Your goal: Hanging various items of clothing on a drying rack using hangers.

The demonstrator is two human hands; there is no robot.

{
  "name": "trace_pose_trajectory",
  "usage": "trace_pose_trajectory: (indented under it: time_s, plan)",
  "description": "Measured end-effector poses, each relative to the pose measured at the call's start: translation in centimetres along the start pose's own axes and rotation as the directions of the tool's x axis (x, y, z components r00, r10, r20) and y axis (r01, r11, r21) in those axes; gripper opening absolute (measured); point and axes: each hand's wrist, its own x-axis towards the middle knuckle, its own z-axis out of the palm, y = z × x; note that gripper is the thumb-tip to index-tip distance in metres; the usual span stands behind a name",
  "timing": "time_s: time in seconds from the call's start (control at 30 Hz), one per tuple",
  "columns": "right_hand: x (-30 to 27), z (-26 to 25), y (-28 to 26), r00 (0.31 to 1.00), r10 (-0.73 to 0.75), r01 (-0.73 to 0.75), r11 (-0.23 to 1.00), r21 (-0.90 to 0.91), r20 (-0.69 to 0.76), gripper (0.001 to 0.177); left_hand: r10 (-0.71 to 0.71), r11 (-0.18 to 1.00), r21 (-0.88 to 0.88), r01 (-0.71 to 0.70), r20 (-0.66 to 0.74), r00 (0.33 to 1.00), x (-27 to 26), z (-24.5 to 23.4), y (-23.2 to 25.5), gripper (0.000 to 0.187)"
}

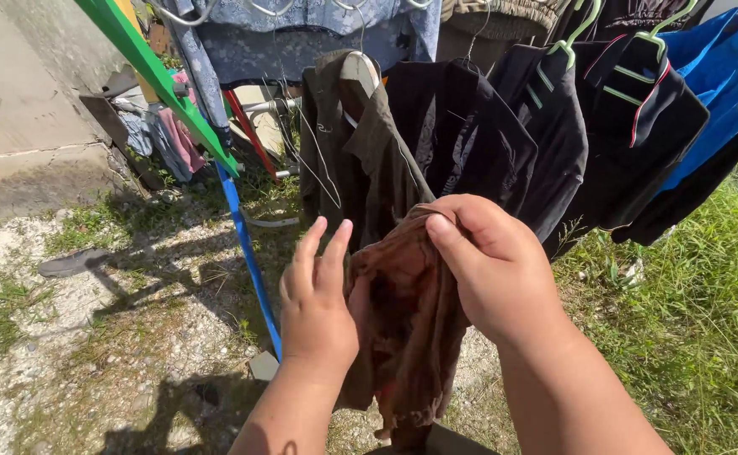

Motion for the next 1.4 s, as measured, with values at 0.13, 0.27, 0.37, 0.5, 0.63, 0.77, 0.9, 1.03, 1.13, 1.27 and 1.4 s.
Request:
trace_pose_trajectory:
  time_s: [0.13, 0.27, 0.37, 0.5, 0.63, 0.77, 0.9, 1.03, 1.13, 1.27, 1.4]
  plan:
    - [0.6, -1.0, 0.6, 0.994, 0.102, -0.059, 0.808, 0.587, -0.04, 0.02, -0.263, 0.945, -0.106, 0.309, 0.315, 0.912, -3.5, 3.7, -7.1, 0.037]
    - [0.4, -1.8, -0.1, 0.992, 0.127, -0.101, 0.717, 0.69, 0.013, 0.022, -0.179, 0.794, -0.476, 0.379, 0.412, 0.893, -7.7, 8.5, -9.0, 0.033]
    - [0.1, -1.9, -0.2, 0.98, 0.024, -0.163, 0.673, 0.722, 0.199, 0.021, -0.166, 0.525, -0.636, 0.566, 0.576, 0.801, -5.1, 6.1, -4.9, 0.051]
    - [-0.4, -3.1, -0.4, 0.976, 0.119, -0.214, 0.648, 0.731, 0.18, 0.023, -0.087, 0.617, -0.219, 0.756, 0.936, 0.342, -4.0, 4.5, -4.0, 0.058]
    - [-0.9, -6.2, 0.8, 1.0, 0.012, -0.03, 0.624, 0.781, 0.028, 0.019, -0.145, 0.594, -0.336, 0.731, 0.85, 0.507, -9.0, 8.4, -9.8, 0.034]
    - [-0.9, -7.9, 1.0, 0.991, 0.091, -0.007, 0.769, 0.64, -0.098, 0.014, -0.204, 0.423, -0.473, 0.773, 0.781, 0.59, -7.9, 6.7, -11.0, 0.033]
    - [-0.8, -9.4, 2.0, 0.934, 0.077, 0.04, 0.948, 0.315, -0.349, 0.011, -0.246, 0.613, -0.306, 0.728, 0.802, 0.545, -3.6, 1.5, -7.4, 0.057]
    - [-1.1, -10.5, 3.5, 0.879, 0.066, 0.047, 0.974, 0.223, -0.473, 0.011, -0.166, 0.737, -0.376, 0.561, 0.704, 0.69, -3.4, 1.6, -9.0, 0.046]
    - [-1.6, -11.2, 5.2, 0.831, 0.164, -0.114, 0.986, 0.125, -0.532, 0.014, -0.139, 0.838, -0.4, 0.37, 0.5, 0.855, -3.5, 0.6, -9.5, 0.03]
    - [-2.6, -11.6, 6.9, 0.842, 0.219, -0.127, 0.969, 0.212, -0.493, 0.017, -0.165, 0.908, -0.336, 0.252, 0.266, 0.95, -1.9, -2.9, -5.9, 0.03]
    - [-3.0, -11.1, 7.8, 0.839, 0.334, -0.178, 0.914, 0.364, -0.43, 0.019, -0.31, 0.878, -0.336, 0.341, 0.145, 0.94, -0.8, -4.2, -4.6, 0.029]
